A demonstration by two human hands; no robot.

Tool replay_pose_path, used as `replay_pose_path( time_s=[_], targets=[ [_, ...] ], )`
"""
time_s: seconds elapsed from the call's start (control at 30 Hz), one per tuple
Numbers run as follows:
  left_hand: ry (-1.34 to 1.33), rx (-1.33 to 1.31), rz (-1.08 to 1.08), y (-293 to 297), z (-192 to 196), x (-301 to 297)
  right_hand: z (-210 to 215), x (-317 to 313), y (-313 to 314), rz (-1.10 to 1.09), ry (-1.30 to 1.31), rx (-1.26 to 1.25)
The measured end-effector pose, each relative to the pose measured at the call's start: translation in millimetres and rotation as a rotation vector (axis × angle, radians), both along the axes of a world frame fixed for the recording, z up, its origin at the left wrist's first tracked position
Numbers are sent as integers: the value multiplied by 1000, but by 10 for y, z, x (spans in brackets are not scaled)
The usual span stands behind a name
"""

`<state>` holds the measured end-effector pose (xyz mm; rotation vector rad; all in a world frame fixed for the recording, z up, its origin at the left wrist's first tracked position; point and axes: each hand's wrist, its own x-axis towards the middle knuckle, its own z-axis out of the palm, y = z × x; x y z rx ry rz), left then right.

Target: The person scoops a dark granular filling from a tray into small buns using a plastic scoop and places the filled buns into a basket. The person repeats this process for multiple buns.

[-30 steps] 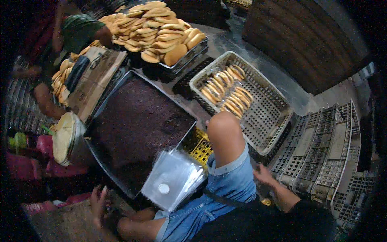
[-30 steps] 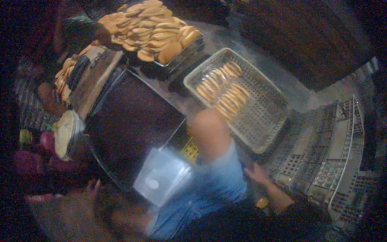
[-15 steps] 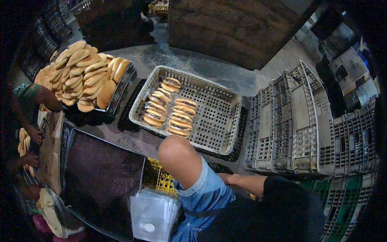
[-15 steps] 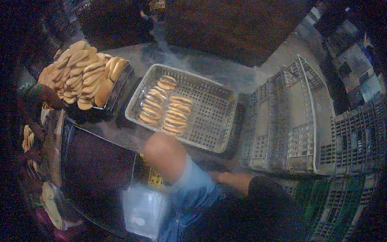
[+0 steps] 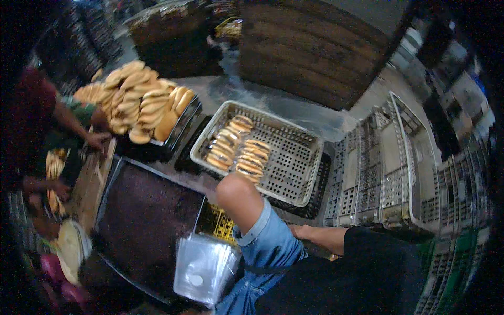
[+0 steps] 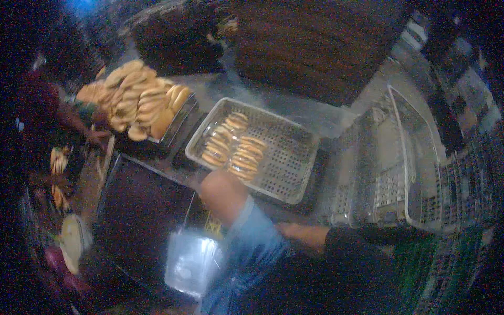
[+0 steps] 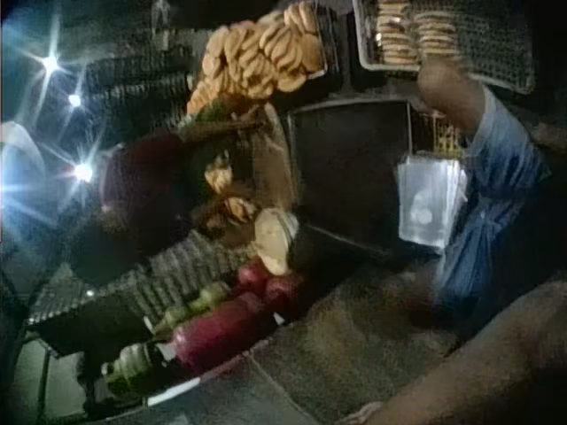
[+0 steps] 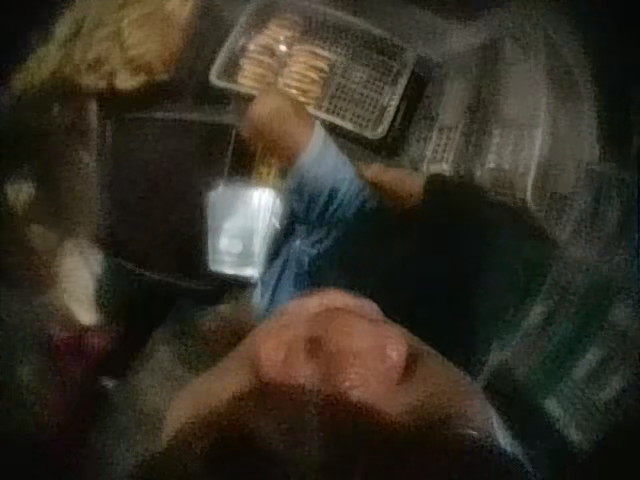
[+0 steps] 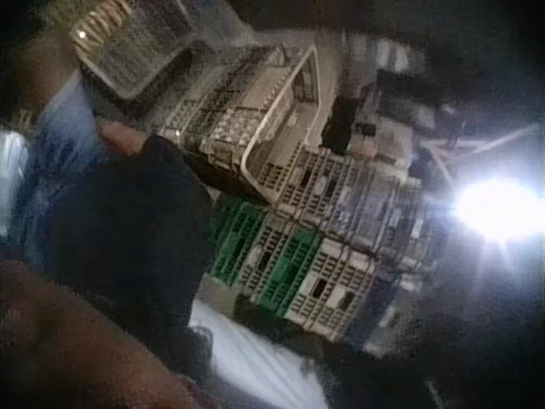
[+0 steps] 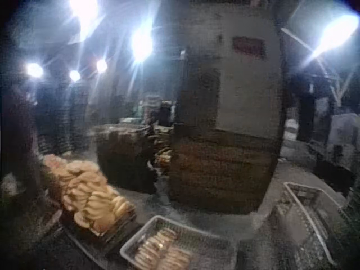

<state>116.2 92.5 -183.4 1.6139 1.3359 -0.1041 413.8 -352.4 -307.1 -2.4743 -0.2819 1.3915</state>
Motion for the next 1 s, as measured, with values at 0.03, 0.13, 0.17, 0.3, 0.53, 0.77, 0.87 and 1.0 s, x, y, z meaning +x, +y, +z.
replay_pose_path(
  time_s=[0.03,0.13,0.17,0.3,0.53,0.77,0.87,1.0],
  targets=[
    [17,-28,50,-101,-86,-241,-44,-34,25,13,16,2],
    [74,-131,208,-605,-369,-900,-87,-72,-43,4,32,-24],
    [102,-167,268,-826,-460,-1148,-105,-89,-98,-3,38,-41],
    [262,-342,577,-2095,-352,-2023,-78,-32,-325,10,68,-105],
    [504,-553,806,-3230,566,-2433,189,215,-546,-23,112,-209],
    [599,-635,819,-3116,1299,-2320,448,390,-318,-44,147,-266],
    [589,-625,799,-3070,1289,-2319,535,432,-417,-29,149,-289],
    [550,-589,784,-3125,964,-2256,397,421,-534,-6,135,-259]
  ],
)
